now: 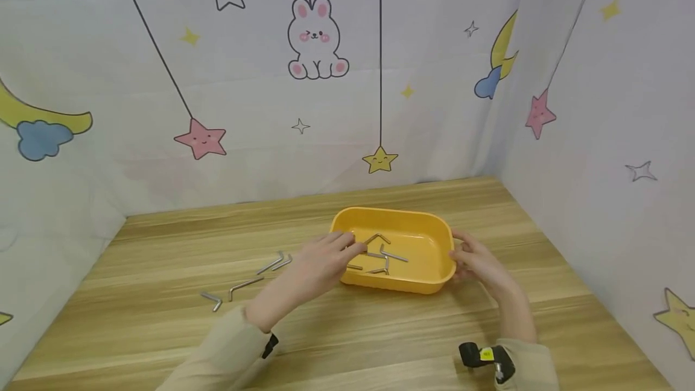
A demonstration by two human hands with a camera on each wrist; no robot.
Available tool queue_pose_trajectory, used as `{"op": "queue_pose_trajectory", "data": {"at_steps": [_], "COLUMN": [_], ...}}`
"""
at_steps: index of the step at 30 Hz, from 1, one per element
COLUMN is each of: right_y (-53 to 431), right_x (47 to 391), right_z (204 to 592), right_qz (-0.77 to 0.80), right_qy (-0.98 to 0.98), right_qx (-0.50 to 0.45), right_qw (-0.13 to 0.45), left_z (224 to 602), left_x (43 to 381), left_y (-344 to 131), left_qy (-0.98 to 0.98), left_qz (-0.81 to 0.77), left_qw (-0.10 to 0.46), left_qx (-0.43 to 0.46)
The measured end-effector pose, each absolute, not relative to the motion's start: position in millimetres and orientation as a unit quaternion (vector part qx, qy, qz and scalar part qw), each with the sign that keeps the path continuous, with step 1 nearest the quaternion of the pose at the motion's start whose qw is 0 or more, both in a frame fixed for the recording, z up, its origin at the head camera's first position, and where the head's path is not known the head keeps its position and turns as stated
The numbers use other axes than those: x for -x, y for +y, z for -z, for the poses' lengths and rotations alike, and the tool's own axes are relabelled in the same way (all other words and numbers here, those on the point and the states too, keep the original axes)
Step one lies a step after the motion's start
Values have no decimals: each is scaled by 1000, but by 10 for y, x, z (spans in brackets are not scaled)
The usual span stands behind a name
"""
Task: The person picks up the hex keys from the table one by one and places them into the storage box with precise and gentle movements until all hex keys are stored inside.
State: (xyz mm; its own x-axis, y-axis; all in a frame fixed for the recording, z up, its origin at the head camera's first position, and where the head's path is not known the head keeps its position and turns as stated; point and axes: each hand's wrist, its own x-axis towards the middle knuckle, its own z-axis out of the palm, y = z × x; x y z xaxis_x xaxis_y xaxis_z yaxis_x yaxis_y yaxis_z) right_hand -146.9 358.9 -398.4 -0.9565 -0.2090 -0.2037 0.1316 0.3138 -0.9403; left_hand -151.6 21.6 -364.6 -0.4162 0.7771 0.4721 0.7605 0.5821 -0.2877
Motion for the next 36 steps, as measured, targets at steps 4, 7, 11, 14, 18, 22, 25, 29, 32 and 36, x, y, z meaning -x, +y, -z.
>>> {"op": "queue_pose_trajectory", "data": {"at_steps": [4,7,11,14,18,22,25,29,32,36], "right_y": [3593,3593,3599,3603,3606,3609,3606,3596,3592,3596], "right_x": [1469,1470,1477,1480,1475,1474,1471,1464,1463,1457], "right_z": [3973,3976,3988,3993,3993,3997,4002,4003,4003,3989], "right_qz": [582,581,581,582,582,582,580,580,583,584], "right_qy": [800,800,800,800,800,800,802,802,800,799], "right_qx": [25,24,22,24,25,25,25,25,29,33], "right_qw": [145,146,145,144,143,142,142,142,142,142], "left_z": [3634,3621,3604,3603,3633,3684,3718,3758,3782,3811], "left_x": [1556,1573,1584,1597,1632,1665,1682,1700,1714,1738], "left_y": [344,424,515,573,639,685,710,746,785,870], "left_qy": [-842,-850,-858,-858,-858,-867,-873,-874,-875,-878], "left_qz": [0,4,9,17,38,61,73,83,91,118], "left_qw": [282,260,238,242,247,223,205,189,179,157], "left_qx": [459,458,455,453,449,441,437,439,440,436]}}
